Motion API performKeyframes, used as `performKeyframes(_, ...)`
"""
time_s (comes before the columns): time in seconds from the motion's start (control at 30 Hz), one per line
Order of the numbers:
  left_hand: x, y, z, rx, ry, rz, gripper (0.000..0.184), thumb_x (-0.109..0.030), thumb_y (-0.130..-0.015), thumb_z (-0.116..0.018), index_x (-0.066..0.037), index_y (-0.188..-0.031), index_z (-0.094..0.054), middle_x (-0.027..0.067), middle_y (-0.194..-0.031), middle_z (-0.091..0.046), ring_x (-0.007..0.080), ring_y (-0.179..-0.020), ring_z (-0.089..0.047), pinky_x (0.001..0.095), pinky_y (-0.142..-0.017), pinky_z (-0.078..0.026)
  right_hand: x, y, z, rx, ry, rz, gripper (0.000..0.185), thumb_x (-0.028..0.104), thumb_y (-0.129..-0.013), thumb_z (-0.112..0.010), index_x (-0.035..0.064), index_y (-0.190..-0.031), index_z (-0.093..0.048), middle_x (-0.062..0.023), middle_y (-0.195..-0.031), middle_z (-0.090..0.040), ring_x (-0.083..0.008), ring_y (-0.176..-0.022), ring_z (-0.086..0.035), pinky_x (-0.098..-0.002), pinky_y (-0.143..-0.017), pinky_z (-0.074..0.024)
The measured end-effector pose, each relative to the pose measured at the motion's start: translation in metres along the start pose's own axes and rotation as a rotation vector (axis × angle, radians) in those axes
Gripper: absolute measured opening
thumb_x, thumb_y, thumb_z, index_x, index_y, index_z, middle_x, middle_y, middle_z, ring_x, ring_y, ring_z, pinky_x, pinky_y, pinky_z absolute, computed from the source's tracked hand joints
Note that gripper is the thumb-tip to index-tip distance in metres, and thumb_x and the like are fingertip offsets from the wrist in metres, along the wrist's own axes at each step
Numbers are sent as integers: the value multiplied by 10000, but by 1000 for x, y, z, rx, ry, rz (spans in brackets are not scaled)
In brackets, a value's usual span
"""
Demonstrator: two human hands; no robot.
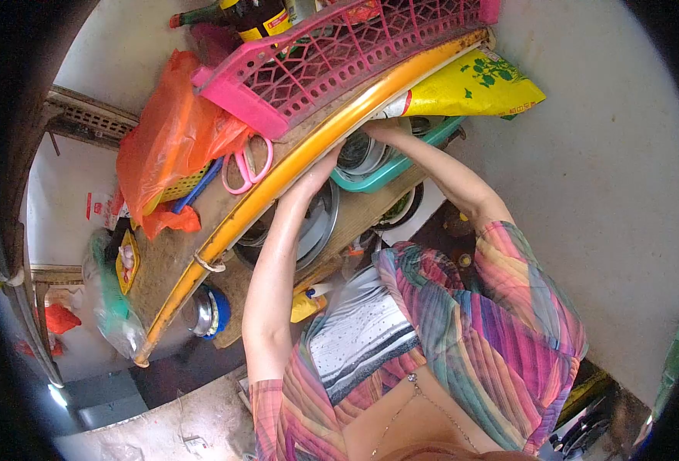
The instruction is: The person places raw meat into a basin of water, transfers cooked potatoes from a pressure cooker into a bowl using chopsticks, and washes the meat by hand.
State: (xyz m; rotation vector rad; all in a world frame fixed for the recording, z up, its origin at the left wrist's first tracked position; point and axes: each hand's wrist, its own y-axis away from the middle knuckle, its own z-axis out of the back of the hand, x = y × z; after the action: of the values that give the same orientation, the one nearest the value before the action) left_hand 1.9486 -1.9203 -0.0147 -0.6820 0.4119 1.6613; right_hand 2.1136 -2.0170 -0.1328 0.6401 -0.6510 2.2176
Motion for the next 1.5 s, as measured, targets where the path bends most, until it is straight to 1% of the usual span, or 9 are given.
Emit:
performKeyframes(0.27, -6, 1, 0, -33, -6, -10, 501, -347, -891, -519, -41, -1278, -433, 125, -1320, -444, 219, -1235, -390, 315, -1041, -275, 8, 11, 27, 18, -222, -52, 598, 369, -858, -508, 130, -1364, -299, -111, -1411, -311, -249, -1322, -249, -389, -1094, -160)
performKeyframes(0.43, 14, -6, -9, -19, 43, -19, 511, -342, -886, -536, -36, -1280, -427, 121, -1321, -443, 203, -1231, -387, 306, -1041, -269, 13, 15, 36, 175, -509, -249, 572, 376, -836, -552, 96, -1306, -385, -109, -1261, -489, -201, -948, -599, -325, -779, -512)
performKeyframes(0.53, 11, -5, -10, 0, 308, 31, 499, -341, -889, -534, -35, -1272, -438, 122, -1313, -449, 206, -1226, -392, 305, -1034, -279, -4, 3, 16, 233, -545, -199, 613, 366, -790, -586, 85, -1296, -384, -147, -1207, -512, -203, -803, -628, -325, -561, -536)
performKeyframes(0.77, 23, -9, -12, 10, 18, -59, 522, -349, -903, -505, -35, -1305, -393, 123, -1349, -404, 210, -1252, -356, 314, -1054, -253, -30, -11, -21, 475, -322, -210, 646, 324, -789, -568, 3, -1306, -349, -184, -1249, -474, -206, -786, -624, -329, -561, -525)
performKeyframes(0.87, 20, -9, -11, -3, 672, 17, 534, -362, -910, -486, -33, -1315, -377, 125, -1363, -386, 214, -1264, -341, 321, -1062, -243, -27, -6, -34, 295, -290, -229, 651, 305, -763, -581, 8, -1301, -368, -209, -1301, -424, -259, -956, -592, -382, -723, -514)
performKeyframes(0.93, 4, -3, -2, 74, 129, 9, 542, -374, -911, -475, -37, -1322, -369, 128, -1371, -375, 219, -1274, -329, 324, -1066, -236, -37, -4, -56, -148, 443, 163, 565, 337, -806, -495, 66, -1295, -413, -188, -1277, -466, -276, -1098, -526, -395, -921, -413)
performKeyframes(1.03, -10, 2, 3, 146, 204, 73, 487, -389, -945, -344, -59, -1302, -375, 129, -1327, -418, 244, -1238, -379, 354, -1042, -299, -2, 10, -30, -61, 419, -20, 572, 326, -788, -497, 66, -1292, -422, -192, -1286, -456, -289, -1228, -398, -425, -1025, -283)
performKeyframes(1.37, 13, -7, -8, 73, 646, 137, 513, -336, -922, -465, -26, -1319, -371, 129, -1385, -354, 223, -1276, -327, 321, -1072, -225, 15, 11, -2, 161, 295, -131, 584, 242, -689, -625, 68, -1225, -469, -187, -1216, -505, -355, -1132, -474, -433, -926, -417)
performKeyframes(1.5, 14, -6, -7, 71, 171, 25, 515, -345, -925, -451, -30, -1324, -366, 125, -1386, -354, 227, -1278, -325, 326, -1072, -228, 13, 10, -11, 98, 273, -140, 573, 226, -685, -631, 69, -1214, -476, -189, -1187, -522, -342, -1101, -500, -429, -901, -438)
